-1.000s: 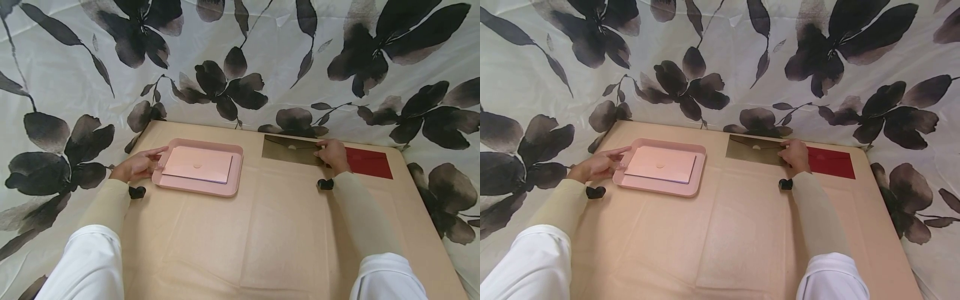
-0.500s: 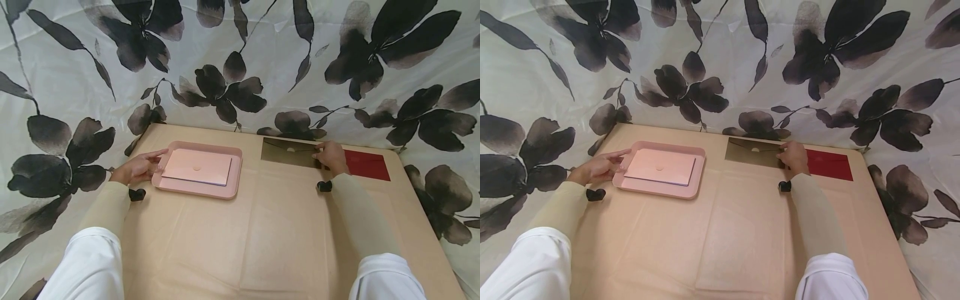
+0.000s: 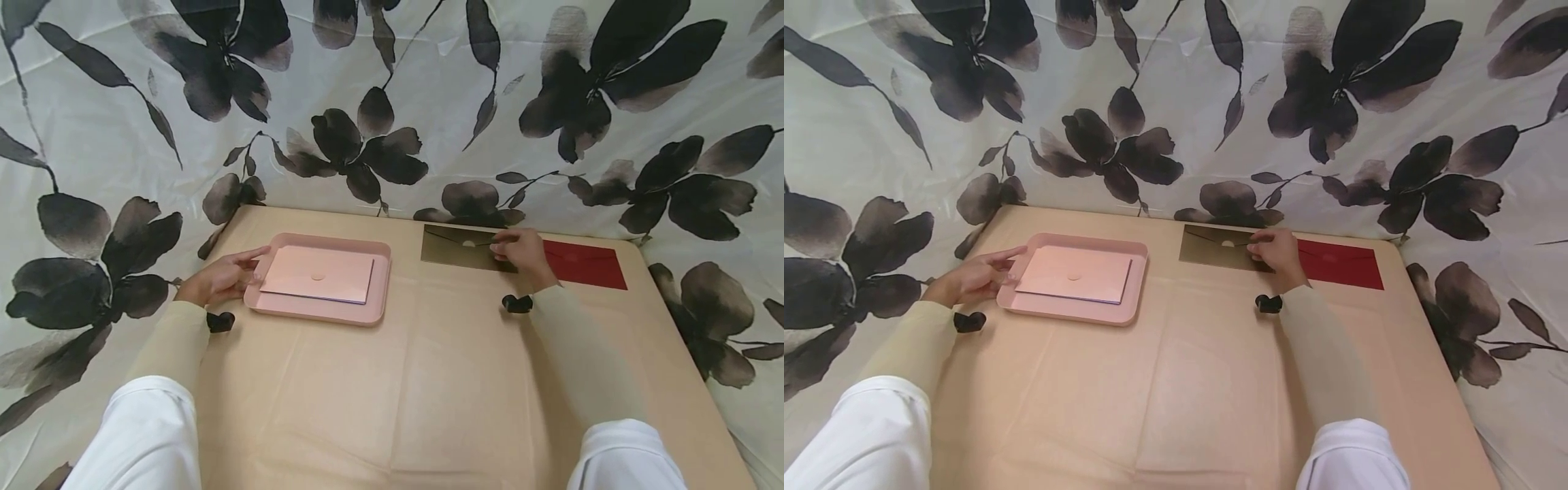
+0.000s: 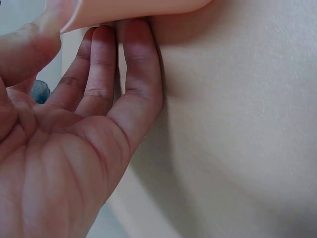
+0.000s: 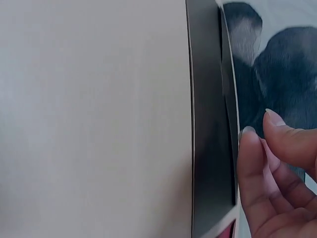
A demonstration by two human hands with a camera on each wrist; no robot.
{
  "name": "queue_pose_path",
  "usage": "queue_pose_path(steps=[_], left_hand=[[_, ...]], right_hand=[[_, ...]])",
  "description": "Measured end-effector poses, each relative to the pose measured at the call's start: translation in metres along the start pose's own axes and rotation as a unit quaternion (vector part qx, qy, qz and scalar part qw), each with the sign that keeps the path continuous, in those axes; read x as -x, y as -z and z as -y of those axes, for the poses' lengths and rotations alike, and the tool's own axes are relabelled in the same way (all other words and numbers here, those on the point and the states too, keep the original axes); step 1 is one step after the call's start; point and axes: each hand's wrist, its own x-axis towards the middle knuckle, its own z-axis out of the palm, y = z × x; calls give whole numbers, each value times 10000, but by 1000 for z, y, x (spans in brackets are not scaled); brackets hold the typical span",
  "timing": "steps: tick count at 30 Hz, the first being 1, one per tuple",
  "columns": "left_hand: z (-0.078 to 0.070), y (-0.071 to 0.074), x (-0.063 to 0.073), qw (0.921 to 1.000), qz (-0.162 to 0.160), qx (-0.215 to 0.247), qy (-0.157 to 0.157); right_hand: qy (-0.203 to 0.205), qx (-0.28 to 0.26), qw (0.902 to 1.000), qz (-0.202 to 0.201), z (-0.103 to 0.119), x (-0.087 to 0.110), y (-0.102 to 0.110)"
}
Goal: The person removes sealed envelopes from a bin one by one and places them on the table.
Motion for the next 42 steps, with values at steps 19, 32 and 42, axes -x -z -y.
queue_pose_path(steps=[19, 32, 42], left_hand=[[3, 1, 2, 9995, 209, 162, -199], [-1, -1, 1, 9995, 214, 67, -218], [0, -2, 1, 9996, 196, 99, -167]], right_hand=[[453, -681, 9943, 684, 14, 17, -43], [708, -496, 9934, 752, 27, 30, -63], [690, -805, 9899, 942, 42, 42, -79]])
